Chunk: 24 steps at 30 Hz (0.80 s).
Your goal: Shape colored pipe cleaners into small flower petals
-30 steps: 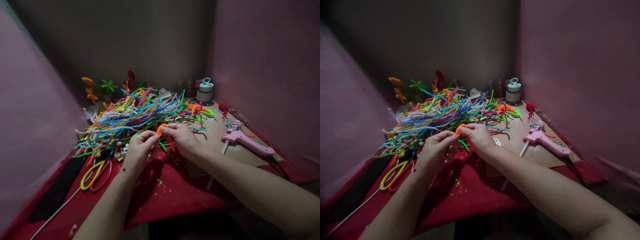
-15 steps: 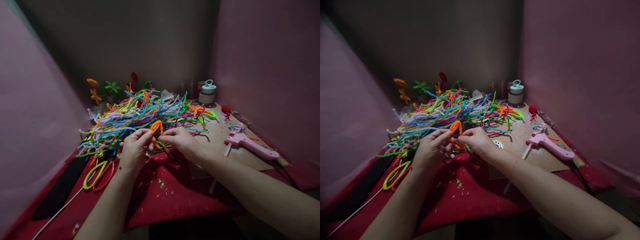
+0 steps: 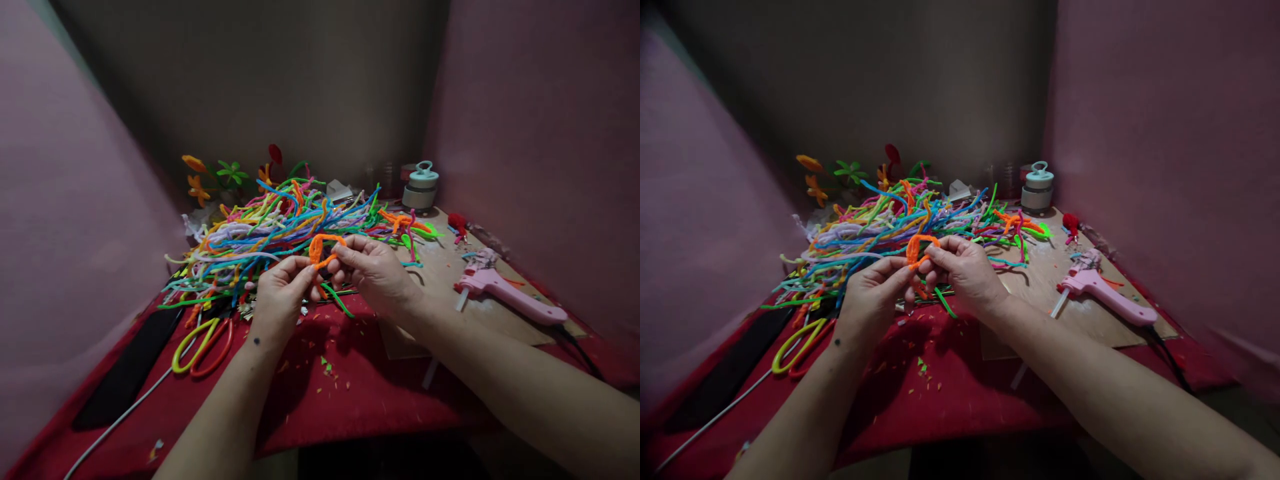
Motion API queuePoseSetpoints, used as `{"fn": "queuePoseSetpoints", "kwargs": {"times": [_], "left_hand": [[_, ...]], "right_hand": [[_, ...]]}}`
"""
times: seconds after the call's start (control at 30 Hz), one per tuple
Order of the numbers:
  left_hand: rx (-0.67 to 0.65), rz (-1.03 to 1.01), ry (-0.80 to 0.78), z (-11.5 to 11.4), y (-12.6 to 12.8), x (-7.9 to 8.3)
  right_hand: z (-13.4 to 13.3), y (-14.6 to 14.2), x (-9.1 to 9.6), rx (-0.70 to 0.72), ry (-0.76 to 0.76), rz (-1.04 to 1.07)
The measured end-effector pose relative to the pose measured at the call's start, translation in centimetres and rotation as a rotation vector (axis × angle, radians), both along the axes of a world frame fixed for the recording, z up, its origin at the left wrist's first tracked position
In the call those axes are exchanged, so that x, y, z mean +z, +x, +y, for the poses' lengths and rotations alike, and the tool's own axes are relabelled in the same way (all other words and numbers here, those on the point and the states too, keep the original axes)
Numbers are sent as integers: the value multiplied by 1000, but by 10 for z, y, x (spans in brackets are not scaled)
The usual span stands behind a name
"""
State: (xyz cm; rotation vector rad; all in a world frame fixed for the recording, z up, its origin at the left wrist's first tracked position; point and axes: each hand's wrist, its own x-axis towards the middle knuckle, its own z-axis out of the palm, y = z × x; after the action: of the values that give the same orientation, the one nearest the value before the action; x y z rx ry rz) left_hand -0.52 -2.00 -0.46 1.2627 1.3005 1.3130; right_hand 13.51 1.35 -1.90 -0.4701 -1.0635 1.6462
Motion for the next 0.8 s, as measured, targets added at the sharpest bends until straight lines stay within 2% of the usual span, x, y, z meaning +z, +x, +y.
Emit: {"fn": "queuePoseSetpoints", "kwargs": {"times": [0.27,0.43,0.6,0.8], "left_hand": [[6,49,20,-5,5,1],[33,116,32,-5,5,1],[57,151,58,-3,5,-2],[79,223,103,-3,6,-5]], "right_hand": [[-3,-1,1,-155,101,-111],[-8,-1,3,-271,268,-277],[-9,-3,-3,-242,359,-416],[-4,-6,-11,-251,360,-426]]}}
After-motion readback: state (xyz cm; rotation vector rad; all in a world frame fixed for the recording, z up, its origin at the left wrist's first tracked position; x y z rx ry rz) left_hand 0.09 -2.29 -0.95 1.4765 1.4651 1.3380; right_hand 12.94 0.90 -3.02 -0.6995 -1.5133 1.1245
